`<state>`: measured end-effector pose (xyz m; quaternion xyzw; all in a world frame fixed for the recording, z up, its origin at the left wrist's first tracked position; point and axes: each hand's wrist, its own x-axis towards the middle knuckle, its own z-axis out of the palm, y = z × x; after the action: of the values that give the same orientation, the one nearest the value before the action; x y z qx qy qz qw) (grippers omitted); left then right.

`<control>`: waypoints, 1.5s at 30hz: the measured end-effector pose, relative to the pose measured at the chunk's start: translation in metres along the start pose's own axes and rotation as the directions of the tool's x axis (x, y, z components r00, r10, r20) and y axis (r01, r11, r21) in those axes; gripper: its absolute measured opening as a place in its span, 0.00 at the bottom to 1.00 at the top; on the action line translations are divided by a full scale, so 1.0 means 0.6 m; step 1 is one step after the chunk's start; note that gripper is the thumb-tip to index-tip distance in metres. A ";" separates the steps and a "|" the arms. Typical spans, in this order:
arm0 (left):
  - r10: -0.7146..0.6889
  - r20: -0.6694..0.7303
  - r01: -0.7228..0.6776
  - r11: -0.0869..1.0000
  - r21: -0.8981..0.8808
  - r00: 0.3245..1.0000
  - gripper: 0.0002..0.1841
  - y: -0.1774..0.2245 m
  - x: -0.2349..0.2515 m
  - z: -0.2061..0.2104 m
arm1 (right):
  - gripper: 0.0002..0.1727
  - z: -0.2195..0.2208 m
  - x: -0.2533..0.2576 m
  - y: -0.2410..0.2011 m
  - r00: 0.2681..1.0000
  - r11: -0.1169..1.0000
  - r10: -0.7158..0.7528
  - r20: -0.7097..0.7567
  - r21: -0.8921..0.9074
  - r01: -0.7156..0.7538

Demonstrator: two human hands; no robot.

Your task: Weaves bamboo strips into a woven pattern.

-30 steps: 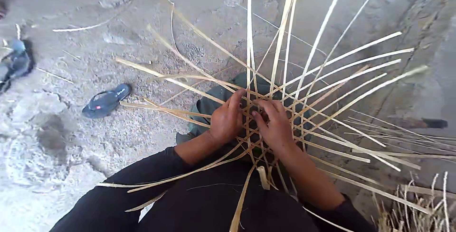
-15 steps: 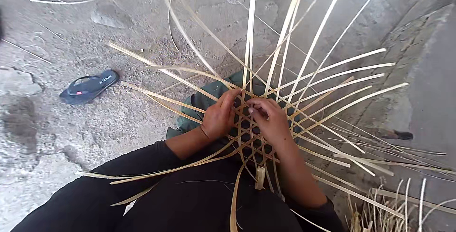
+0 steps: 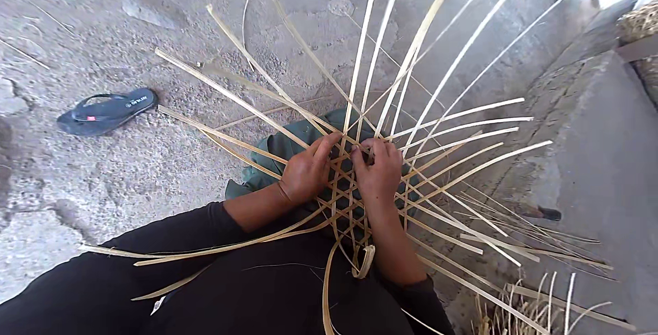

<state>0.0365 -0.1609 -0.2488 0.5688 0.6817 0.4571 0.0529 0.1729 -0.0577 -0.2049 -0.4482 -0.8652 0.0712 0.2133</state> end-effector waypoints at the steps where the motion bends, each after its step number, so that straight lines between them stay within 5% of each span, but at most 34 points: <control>1: -0.001 0.003 0.001 1.000 0.000 1.000 0.22 0.001 0.001 -0.001 | 0.17 0.002 0.000 0.001 1.000 1.000 0.003 0.000 0.014 -0.003; 10: -0.017 0.002 0.017 0.998 -0.055 1.000 0.23 -0.003 -0.001 -0.003 | 0.15 -0.046 0.014 0.018 0.986 0.985 -0.003 0.165 0.173 -0.026; 14: -0.035 0.000 0.035 0.995 -0.097 0.999 0.22 -0.004 -0.003 -0.005 | 0.15 -0.085 0.036 0.037 0.999 0.979 -0.045 0.022 0.201 0.040; 18: -0.046 0.017 0.048 0.995 -0.087 0.999 0.23 -0.003 -0.005 -0.002 | 0.19 -0.043 0.045 0.043 0.999 0.993 -0.027 0.032 0.116 0.023; 30: -0.024 0.018 0.025 0.998 -0.053 1.000 0.23 -0.007 -0.007 0.003 | 0.11 0.026 0.036 0.045 0.986 0.979 0.133 -0.096 0.170 -0.115; 35: -0.046 0.009 0.046 0.996 -0.081 0.999 0.22 -0.006 -0.005 0.001 | 0.15 -0.032 0.058 0.030 0.975 0.975 0.164 0.146 0.125 -0.183; 41: -0.101 -0.043 0.091 0.976 -0.200 0.994 0.20 -0.008 -0.005 -0.011 | 0.19 -0.105 0.140 -0.039 0.989 0.919 -0.052 0.140 0.394 -0.008; 45: -0.153 -0.036 0.142 0.966 -0.217 0.988 0.21 -0.007 -0.003 -0.011 | 0.35 -0.089 0.189 -0.086 0.950 0.823 -0.273 -0.153 0.475 0.313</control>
<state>0.0304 -0.1660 -0.2487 0.4953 0.6701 0.5374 0.1300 0.1000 0.0000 -0.1062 -0.2429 -0.8676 0.2384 0.3625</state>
